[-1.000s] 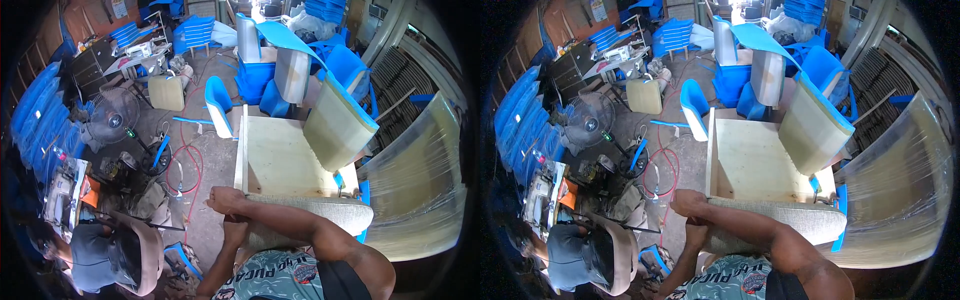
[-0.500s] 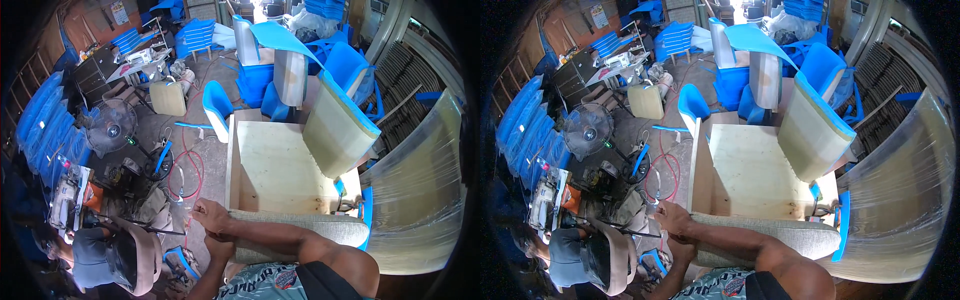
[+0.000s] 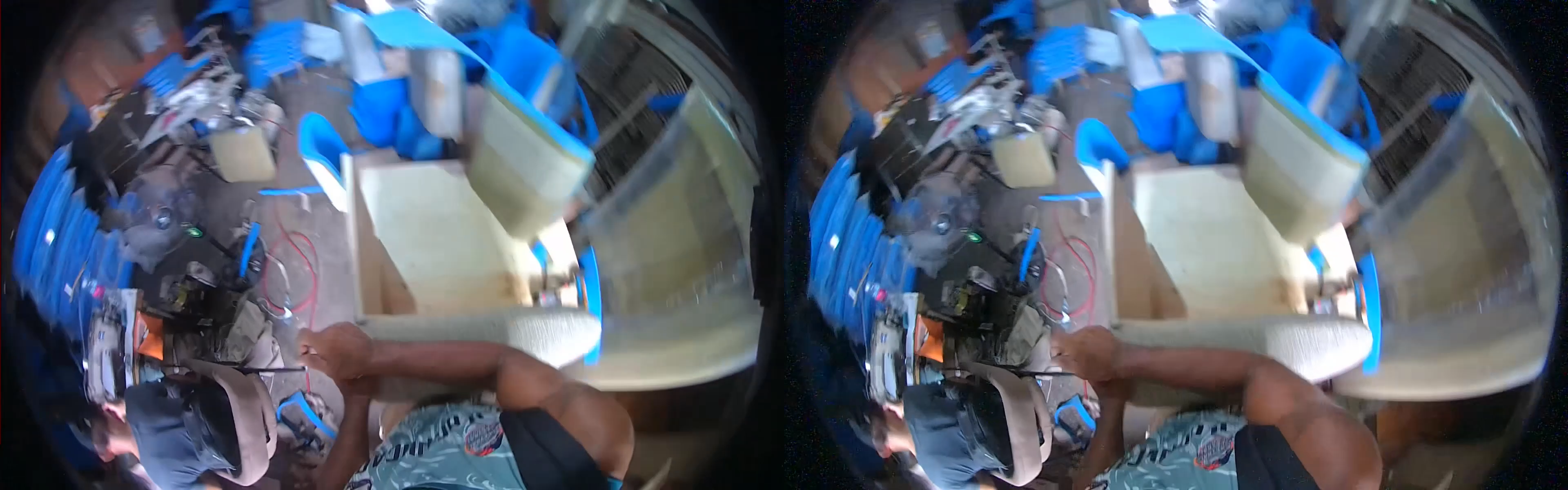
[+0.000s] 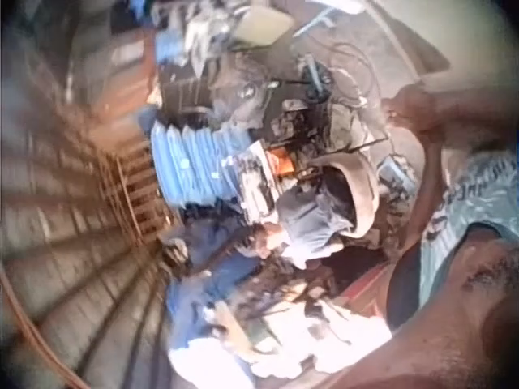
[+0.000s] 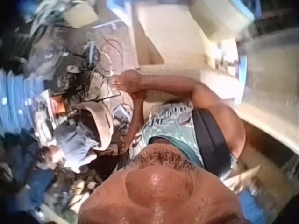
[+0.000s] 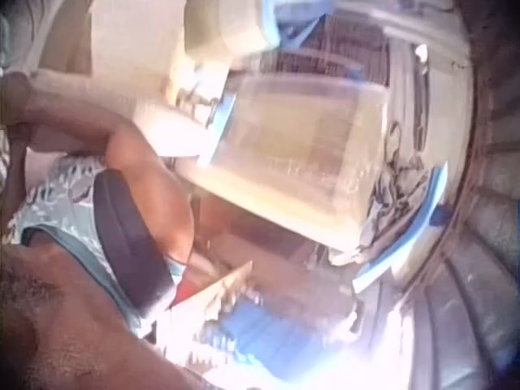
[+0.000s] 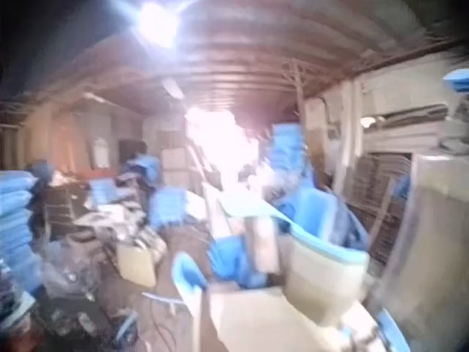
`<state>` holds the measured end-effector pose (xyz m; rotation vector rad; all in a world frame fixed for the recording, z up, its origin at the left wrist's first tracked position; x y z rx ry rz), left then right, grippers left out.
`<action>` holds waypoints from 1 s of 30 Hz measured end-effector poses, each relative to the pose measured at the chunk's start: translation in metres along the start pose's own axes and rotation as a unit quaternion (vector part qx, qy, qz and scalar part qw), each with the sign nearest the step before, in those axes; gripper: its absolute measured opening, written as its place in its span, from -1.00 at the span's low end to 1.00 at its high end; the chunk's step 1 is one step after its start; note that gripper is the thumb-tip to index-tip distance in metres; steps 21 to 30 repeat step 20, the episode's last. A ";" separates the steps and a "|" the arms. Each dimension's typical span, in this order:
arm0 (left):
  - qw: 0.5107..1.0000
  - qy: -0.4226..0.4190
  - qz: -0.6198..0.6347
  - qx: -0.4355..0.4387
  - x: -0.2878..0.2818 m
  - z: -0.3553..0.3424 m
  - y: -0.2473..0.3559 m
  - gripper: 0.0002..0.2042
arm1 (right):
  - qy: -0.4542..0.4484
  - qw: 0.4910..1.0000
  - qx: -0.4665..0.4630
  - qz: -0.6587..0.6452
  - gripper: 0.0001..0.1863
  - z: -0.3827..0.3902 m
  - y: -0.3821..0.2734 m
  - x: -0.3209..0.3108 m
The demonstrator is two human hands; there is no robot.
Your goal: Reupholstering a chair back by attaching fabric over foam using a pneumatic staple gun and trimming excess with scissors.
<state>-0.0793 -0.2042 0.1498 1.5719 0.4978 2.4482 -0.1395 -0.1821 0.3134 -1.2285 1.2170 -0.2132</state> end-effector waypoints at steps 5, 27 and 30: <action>0.812 -0.070 -0.575 0.074 0.017 -0.014 0.050 -0.60 | 0.205 0.961 -0.184 -0.011 -0.79 0.115 -0.044 -0.109; 0.667 -0.117 -0.730 -0.089 0.004 -0.059 0.089 -0.32 | 0.621 0.516 0.588 0.048 -0.72 0.722 0.321 -0.254; 0.667 -0.117 -0.730 -0.089 0.004 -0.059 0.089 -0.32 | 0.621 0.516 0.588 0.048 -0.72 0.722 0.321 -0.254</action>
Point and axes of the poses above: each hand's wrist, its own z-axis away from the middle knuckle, its own x-axis out of the palm, y = z × x, the point moved 9 cm from there along -z, towards the middle knuckle, and after that the axes turned 4 degrees about x, right-handed, at the moved point
